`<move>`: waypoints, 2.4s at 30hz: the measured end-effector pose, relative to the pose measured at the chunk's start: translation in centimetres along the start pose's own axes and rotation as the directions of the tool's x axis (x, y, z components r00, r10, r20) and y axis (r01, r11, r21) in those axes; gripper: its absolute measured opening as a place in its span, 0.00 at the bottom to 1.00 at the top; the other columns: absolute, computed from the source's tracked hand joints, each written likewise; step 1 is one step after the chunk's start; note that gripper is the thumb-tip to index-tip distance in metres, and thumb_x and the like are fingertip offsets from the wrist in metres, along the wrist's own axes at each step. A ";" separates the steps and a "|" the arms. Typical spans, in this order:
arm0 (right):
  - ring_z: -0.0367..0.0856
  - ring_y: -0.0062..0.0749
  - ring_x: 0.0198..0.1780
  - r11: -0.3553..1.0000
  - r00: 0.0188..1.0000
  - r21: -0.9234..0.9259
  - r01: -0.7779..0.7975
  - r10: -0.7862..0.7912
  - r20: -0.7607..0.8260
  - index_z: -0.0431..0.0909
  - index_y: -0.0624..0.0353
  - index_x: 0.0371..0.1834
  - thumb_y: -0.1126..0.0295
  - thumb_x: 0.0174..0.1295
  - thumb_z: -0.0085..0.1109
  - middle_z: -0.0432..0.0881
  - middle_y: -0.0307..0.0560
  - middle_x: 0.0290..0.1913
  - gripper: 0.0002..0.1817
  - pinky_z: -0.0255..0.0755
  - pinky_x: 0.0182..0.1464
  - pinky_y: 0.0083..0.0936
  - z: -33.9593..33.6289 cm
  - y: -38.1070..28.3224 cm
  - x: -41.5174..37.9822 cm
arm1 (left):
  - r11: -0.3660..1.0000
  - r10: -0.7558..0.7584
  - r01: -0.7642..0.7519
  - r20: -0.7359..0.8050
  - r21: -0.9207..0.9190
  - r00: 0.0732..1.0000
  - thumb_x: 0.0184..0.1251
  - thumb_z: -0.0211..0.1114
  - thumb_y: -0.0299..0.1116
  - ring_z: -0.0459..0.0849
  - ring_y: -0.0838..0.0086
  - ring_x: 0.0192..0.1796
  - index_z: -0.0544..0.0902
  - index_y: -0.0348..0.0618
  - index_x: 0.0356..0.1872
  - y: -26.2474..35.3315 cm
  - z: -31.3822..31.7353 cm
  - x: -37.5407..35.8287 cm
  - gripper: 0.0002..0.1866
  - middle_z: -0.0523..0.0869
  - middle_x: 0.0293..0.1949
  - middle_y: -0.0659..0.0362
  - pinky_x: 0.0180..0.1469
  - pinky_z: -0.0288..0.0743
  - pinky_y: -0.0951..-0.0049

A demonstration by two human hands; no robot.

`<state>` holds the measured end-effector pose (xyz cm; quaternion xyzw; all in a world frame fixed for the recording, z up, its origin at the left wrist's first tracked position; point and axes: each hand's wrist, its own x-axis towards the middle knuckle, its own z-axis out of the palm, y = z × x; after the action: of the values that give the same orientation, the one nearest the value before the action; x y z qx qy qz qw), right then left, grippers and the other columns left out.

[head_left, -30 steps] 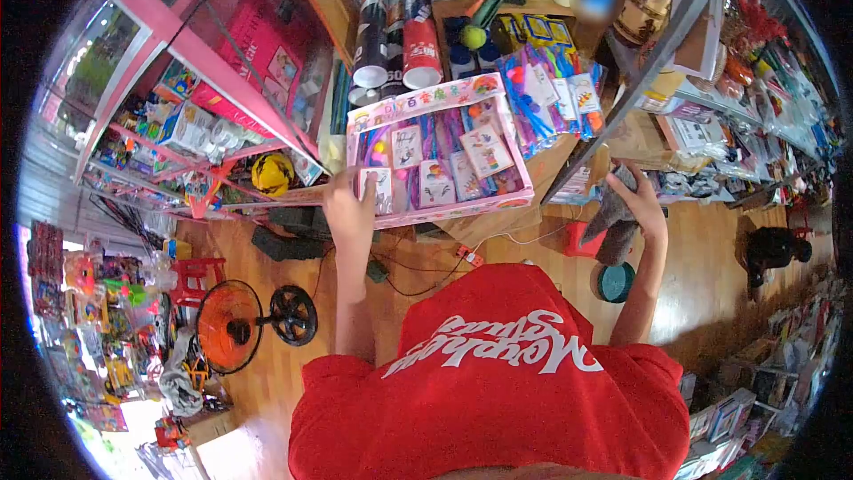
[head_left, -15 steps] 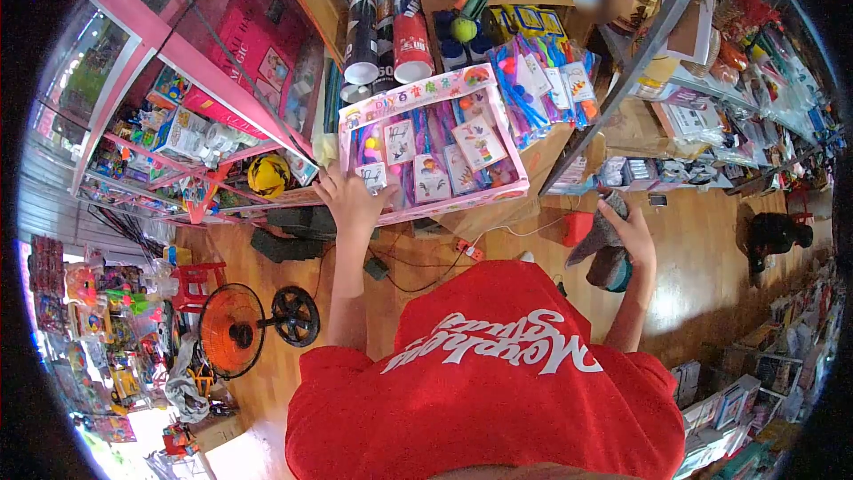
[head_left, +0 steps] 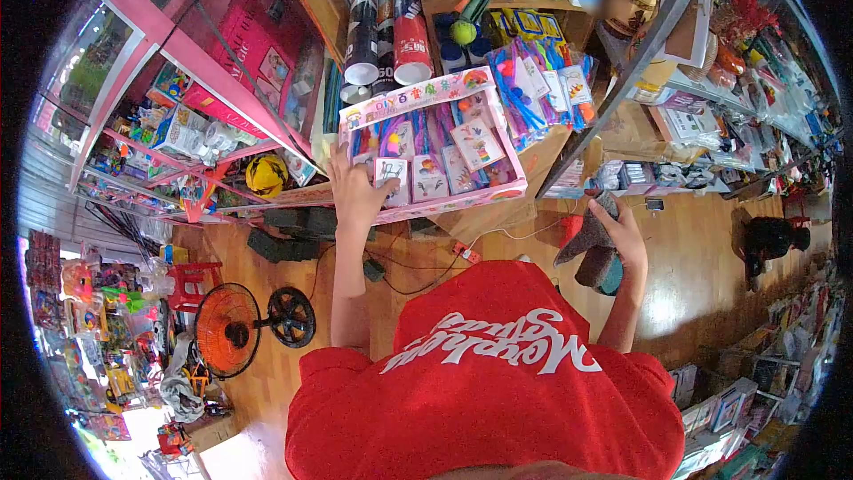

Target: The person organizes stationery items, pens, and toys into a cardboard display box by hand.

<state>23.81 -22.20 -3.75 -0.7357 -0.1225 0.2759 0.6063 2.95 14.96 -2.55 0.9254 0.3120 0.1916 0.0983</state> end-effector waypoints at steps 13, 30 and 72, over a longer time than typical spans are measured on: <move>0.76 0.20 0.35 1.000 0.998 0.009 -0.025 0.026 -0.050 0.77 0.66 0.48 0.56 0.63 0.61 0.80 0.39 0.35 0.23 0.70 0.38 0.19 0.2 -0.7 -0.7 | 0.088 -0.245 0.497 0.465 -0.863 0.851 0.64 0.64 0.35 0.79 0.81 0.42 0.78 0.37 0.42 0.4 -2.4 1.2 0.13 0.81 0.37 0.61 0.43 0.70 0.80; 0.64 0.58 0.64 0.831 0.809 -0.089 0.549 -0.502 0.305 0.68 0.65 0.59 0.61 0.68 0.46 0.68 0.64 0.60 0.22 0.56 0.66 0.46 16.1 -3.3 -8.3 | -0.443 0.026 0.279 0.299 -0.852 0.954 0.67 0.57 0.33 0.73 0.80 0.38 0.68 0.46 0.33 13.3 -1.9 -6.8 0.06 0.73 0.34 0.65 0.41 0.69 0.76; 0.45 0.39 0.73 0.928 0.826 0.231 0.292 -0.366 0.428 0.46 0.67 0.71 0.58 0.74 0.31 0.51 0.54 0.71 0.29 0.38 0.73 0.30 21.8 -3.2 -9.5 | 0.103 -0.357 0.054 0.014 -0.993 0.934 0.76 0.46 0.41 0.71 0.77 0.51 0.70 0.41 0.50 12.9 -2.0 -12.5 0.14 0.73 0.46 0.59 0.55 0.66 0.74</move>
<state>4.49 -8.37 -0.65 -0.5664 -0.3670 0.3434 0.6531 -0.07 -2.79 -0.55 0.5486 0.2443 0.4381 0.6689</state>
